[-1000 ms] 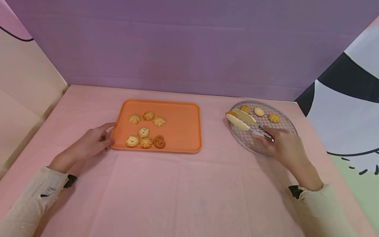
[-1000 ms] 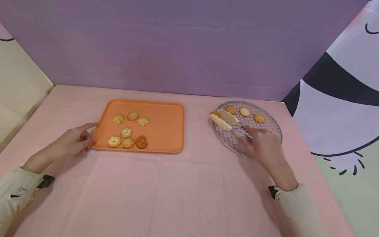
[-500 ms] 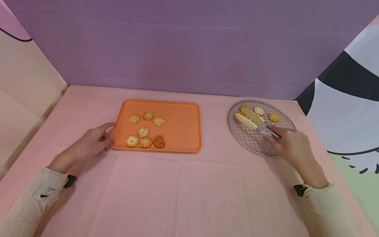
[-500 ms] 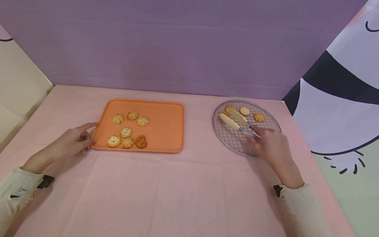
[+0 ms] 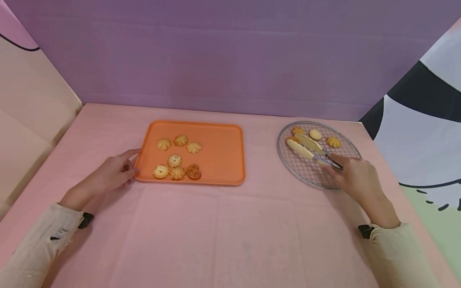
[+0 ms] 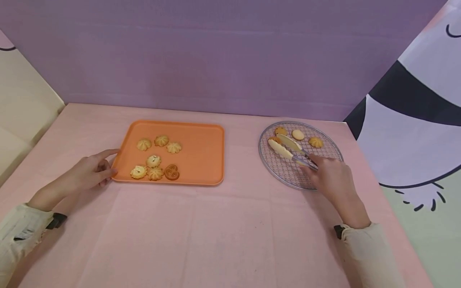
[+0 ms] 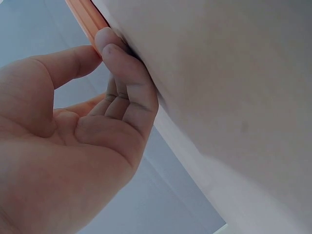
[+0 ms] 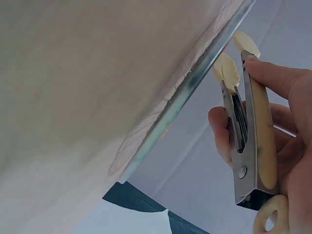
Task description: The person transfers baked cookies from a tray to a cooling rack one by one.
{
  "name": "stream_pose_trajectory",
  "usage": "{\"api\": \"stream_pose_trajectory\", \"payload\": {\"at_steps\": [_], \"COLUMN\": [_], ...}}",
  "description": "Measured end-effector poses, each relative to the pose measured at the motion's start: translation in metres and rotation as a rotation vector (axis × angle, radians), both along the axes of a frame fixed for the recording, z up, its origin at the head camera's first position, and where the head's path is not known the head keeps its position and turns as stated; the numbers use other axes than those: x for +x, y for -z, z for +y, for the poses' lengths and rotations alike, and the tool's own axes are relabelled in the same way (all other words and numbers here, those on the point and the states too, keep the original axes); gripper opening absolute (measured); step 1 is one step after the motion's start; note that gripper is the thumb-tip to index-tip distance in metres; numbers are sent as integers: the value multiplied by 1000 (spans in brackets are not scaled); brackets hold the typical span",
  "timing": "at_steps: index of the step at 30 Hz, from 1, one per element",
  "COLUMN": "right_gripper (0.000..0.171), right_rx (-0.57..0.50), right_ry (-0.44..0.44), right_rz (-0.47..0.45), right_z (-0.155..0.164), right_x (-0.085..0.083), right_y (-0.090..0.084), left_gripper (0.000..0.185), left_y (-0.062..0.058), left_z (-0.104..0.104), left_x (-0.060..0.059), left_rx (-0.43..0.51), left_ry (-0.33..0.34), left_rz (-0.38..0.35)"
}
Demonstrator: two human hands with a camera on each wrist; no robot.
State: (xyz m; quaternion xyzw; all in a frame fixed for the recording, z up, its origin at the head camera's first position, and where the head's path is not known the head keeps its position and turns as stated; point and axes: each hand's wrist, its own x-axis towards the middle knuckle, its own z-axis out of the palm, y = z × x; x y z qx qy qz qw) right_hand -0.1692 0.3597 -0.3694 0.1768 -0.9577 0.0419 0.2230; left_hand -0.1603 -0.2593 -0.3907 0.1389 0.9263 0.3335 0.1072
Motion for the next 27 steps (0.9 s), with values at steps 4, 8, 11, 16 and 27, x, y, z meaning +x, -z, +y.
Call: {"api": "stream_pose_trajectory", "payload": {"at_steps": [4, 8, 11, 16, 27], "right_gripper": [39, 39, 40, 42, 46], "right_rx": [1, 2, 5, -1, 8], "right_ry": [-3, 1, 10, 22, 40], "right_rz": [-10, -26, -39, -41, -67], "right_z": [-1, -1, -2, -2, -11], "right_x": [0, 1, 1, 2, 5], "right_y": [-1, -2, -3, -4, -9], "left_gripper": [61, 61, 61, 62, 61], "left_y": [0, -1, -1, -2, -1], "left_z": [0, 1, 1, 2, 2], "left_x": [1, 2, 2, 2, 1], "left_rx": [7, 12, 6, -5, -10], "left_ry": [2, 2, 0, -5, -6], "left_rz": [7, 6, 2, -2, 3]}}
